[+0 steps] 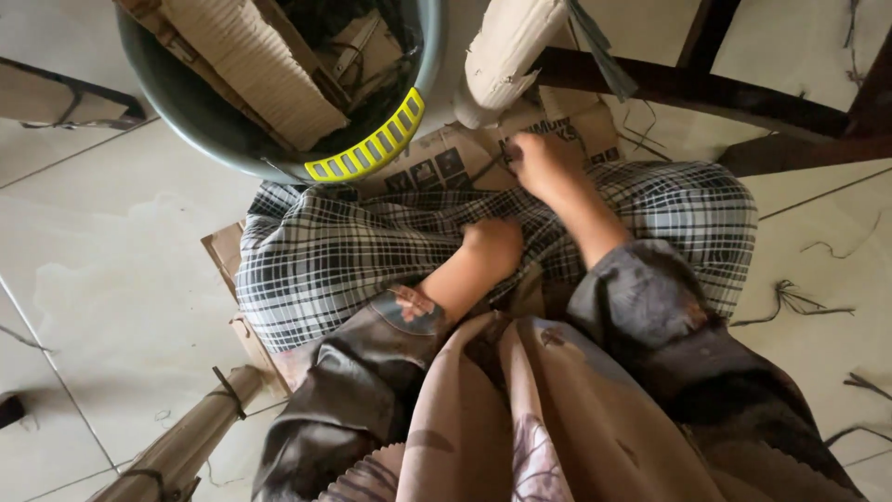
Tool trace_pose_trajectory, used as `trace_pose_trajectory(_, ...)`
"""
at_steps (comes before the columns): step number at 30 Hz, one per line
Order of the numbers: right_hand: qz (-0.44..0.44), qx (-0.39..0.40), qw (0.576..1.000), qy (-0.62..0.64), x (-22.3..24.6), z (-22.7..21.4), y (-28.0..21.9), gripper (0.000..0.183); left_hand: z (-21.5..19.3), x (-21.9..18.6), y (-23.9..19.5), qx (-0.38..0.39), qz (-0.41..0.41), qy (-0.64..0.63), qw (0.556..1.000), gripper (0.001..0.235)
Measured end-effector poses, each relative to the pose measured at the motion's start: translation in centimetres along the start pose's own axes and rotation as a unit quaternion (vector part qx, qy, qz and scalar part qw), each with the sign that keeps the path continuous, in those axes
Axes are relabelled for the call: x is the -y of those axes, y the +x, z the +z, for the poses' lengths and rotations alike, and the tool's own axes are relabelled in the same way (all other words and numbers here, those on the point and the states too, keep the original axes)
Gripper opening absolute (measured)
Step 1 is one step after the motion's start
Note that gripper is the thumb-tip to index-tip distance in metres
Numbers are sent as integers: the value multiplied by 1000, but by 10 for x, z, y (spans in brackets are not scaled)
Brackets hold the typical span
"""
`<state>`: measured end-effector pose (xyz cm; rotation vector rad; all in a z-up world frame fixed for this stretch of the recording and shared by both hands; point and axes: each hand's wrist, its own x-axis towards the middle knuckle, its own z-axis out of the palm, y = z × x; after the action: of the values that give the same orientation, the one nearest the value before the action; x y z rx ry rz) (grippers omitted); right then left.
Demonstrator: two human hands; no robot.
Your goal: The person sits on the floor and ties bundles of corrugated cardboard with black plastic straps. They wrap the straps around the bundles, pull them tight, and tie knots to secure them. The person handles multiple bundles and places the tied ones on a nearby wooden frame.
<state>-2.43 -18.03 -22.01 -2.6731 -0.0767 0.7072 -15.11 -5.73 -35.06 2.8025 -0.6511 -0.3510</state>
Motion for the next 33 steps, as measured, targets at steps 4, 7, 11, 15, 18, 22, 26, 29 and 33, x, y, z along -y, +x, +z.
trace_pose_trajectory(4,-47,4,998,-30,18,1,7,31,-5,0,4,4,-1,-4,1000,27)
trace_pose_trajectory(7,-83,21,995,-53,25,13,15,32,-15,6,0,-31,30,-29,999,27)
trace_pose_trajectory(11,-63,14,997,35,19,35,31,37,-38,14,18,43,38,-43,997,28)
trace_pose_trajectory(15,-35,5,999,-40,1,39,41,17,-139,35,35,206,5,-75,976,31)
trace_pose_trajectory(18,-119,-93,976,159,23,-28,-33,14,-207,60,26,169,-16,-41,985,31)
trace_pose_trajectory(22,-173,-162,937,258,10,-45,-55,15,-272,60,4,77,-30,-167,982,43)
trace_pose_trajectory(26,-169,-223,925,258,21,-58,-77,13,-282,38,6,-60,-9,-349,935,54)
trace_pose_trajectory(29,-178,-230,920,265,31,-58,-79,15,-263,33,18,-136,-32,-394,908,33)
trace_pose_trajectory(33,-160,-250,913,282,28,-64,-74,11,-271,33,23,-250,-39,-376,891,11)
